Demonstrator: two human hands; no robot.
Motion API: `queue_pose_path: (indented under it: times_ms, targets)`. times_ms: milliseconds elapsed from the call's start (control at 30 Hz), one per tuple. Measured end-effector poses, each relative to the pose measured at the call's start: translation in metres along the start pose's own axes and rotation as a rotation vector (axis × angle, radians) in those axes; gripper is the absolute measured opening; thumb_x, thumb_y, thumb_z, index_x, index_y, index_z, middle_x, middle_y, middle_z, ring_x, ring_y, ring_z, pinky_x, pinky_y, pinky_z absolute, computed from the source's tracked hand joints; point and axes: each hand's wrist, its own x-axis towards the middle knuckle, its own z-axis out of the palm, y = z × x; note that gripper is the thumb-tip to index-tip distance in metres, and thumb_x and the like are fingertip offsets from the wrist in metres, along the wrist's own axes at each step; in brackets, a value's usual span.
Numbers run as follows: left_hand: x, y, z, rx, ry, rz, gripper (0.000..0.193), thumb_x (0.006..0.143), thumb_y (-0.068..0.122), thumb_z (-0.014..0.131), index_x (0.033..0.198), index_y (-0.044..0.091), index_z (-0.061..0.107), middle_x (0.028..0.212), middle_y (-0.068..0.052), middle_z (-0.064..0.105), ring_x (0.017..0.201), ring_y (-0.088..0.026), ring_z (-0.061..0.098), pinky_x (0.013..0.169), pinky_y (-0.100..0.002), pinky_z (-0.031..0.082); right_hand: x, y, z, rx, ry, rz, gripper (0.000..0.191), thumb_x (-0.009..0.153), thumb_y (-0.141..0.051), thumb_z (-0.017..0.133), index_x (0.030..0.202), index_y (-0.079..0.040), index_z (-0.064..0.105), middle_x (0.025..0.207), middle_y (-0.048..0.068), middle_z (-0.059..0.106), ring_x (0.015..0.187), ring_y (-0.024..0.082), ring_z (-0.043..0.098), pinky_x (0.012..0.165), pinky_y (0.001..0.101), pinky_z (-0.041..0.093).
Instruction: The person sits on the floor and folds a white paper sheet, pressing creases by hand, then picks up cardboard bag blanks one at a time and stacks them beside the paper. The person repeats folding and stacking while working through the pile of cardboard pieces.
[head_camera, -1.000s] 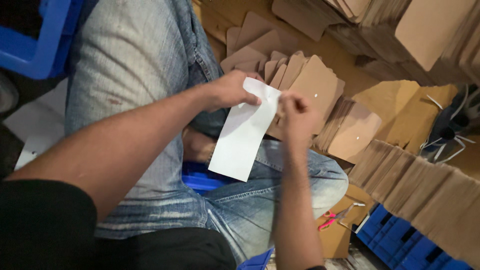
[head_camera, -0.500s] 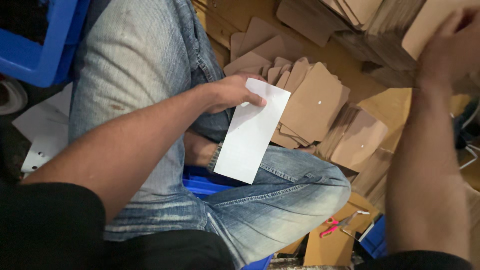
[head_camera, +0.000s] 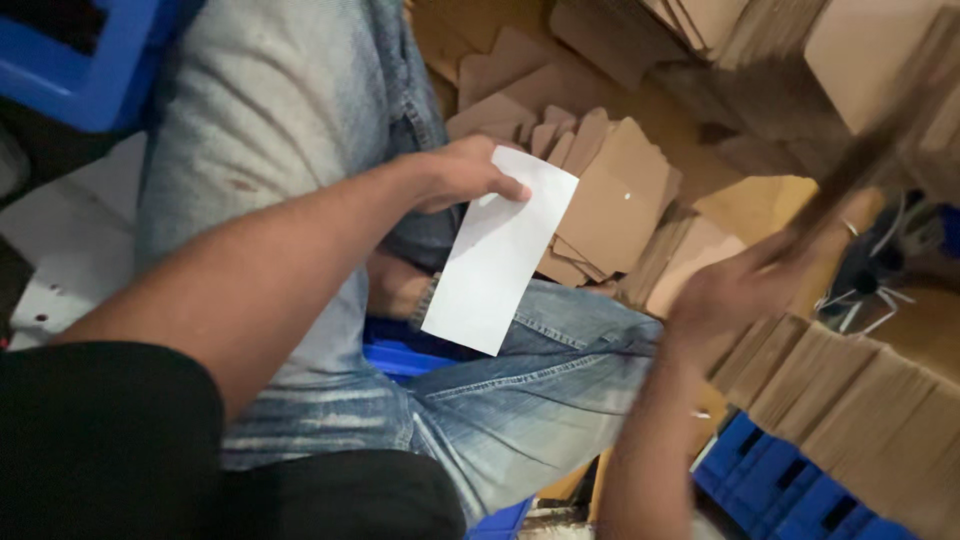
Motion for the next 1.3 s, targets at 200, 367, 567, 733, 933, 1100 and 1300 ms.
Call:
queue_pose_path:
  times_ms: [200,367,567,733,933,1100,1300]
  targets:
    - [-0.002,0.002,0.003,0.09,0.003,-0.014,0.037,0.084,0.016,0.077,0.116,-0.003,0.073,0.109,-0.011,0.077,0.099,-0.021,0.072,0.088,-0.036,0.055,-0.103,-0.027,0.024,-0.06,-0.603,-0.013,0.048,0.084,-0.015,0.076,0.128,0.0,0.067,0.138,0.023,0.059,0.129,0.04,0.056,0.109,0.0459,0.041]
    - [-0.008,0.003,0.006,0.123,0.027,0.021,0.036,0.084,0.016,0.076,0.115,-0.002,0.073,0.107,-0.01,0.078,0.096,-0.02,0.073,0.086,-0.035,0.056,-0.093,-0.04,0.033,0.255,-0.336,0.279,0.02,0.1,-0.009,0.066,0.118,-0.001,0.071,0.116,0.012,0.073,0.109,0.027,0.07,0.096,0.0348,0.054]
    - [-0.01,0.001,0.007,0.092,-0.03,0.024,0.036,0.084,0.02,0.075,0.114,0.001,0.074,0.104,-0.01,0.079,0.091,-0.019,0.074,0.08,-0.034,0.057,-0.088,-0.077,0.054,0.207,-0.35,0.086,0.012,0.095,-0.009,0.075,0.103,-0.002,0.071,0.099,0.01,0.068,0.096,0.024,0.067,0.085,0.0352,0.053]
    - [-0.009,-0.003,0.007,0.229,-0.007,0.134,0.034,0.084,0.025,0.079,0.111,0.003,0.075,0.099,-0.008,0.079,0.088,-0.017,0.073,0.077,-0.033,0.056,-0.094,-0.069,0.063,0.146,-0.333,0.018,0.011,0.094,-0.01,0.076,0.102,-0.003,0.072,0.1,0.011,0.069,0.098,0.027,0.068,0.089,0.038,0.053]
    - [-0.006,-0.008,0.007,0.432,0.023,0.201,0.033,0.085,0.032,0.082,0.103,0.005,0.076,0.09,-0.008,0.077,0.083,-0.015,0.072,0.075,-0.034,0.055,-0.097,-0.067,0.065,0.128,-0.391,0.017,0.011,0.096,-0.01,0.074,0.104,-0.002,0.072,0.102,0.012,0.069,0.099,0.029,0.067,0.089,0.0391,0.053]
    - [-0.005,-0.009,0.009,0.355,-0.039,0.241,0.03,0.086,0.03,0.08,0.101,0.005,0.077,0.091,-0.008,0.079,0.084,-0.015,0.072,0.076,-0.034,0.056,-0.095,-0.063,0.067,0.121,-0.423,0.045,0.009,0.096,-0.009,0.073,0.102,-0.002,0.073,0.1,0.012,0.069,0.096,0.028,0.067,0.086,0.0387,0.053]
    - [-0.008,-0.002,0.008,0.354,0.008,0.167,0.04,0.084,0.033,0.079,0.111,0.004,0.074,0.097,-0.01,0.079,0.088,-0.018,0.074,0.08,-0.035,0.057,-0.067,-0.048,0.07,0.261,-0.391,0.393,0.011,0.098,-0.015,0.069,0.098,-0.004,0.071,0.087,0.004,0.067,0.079,0.015,0.061,0.073,0.03,0.052]
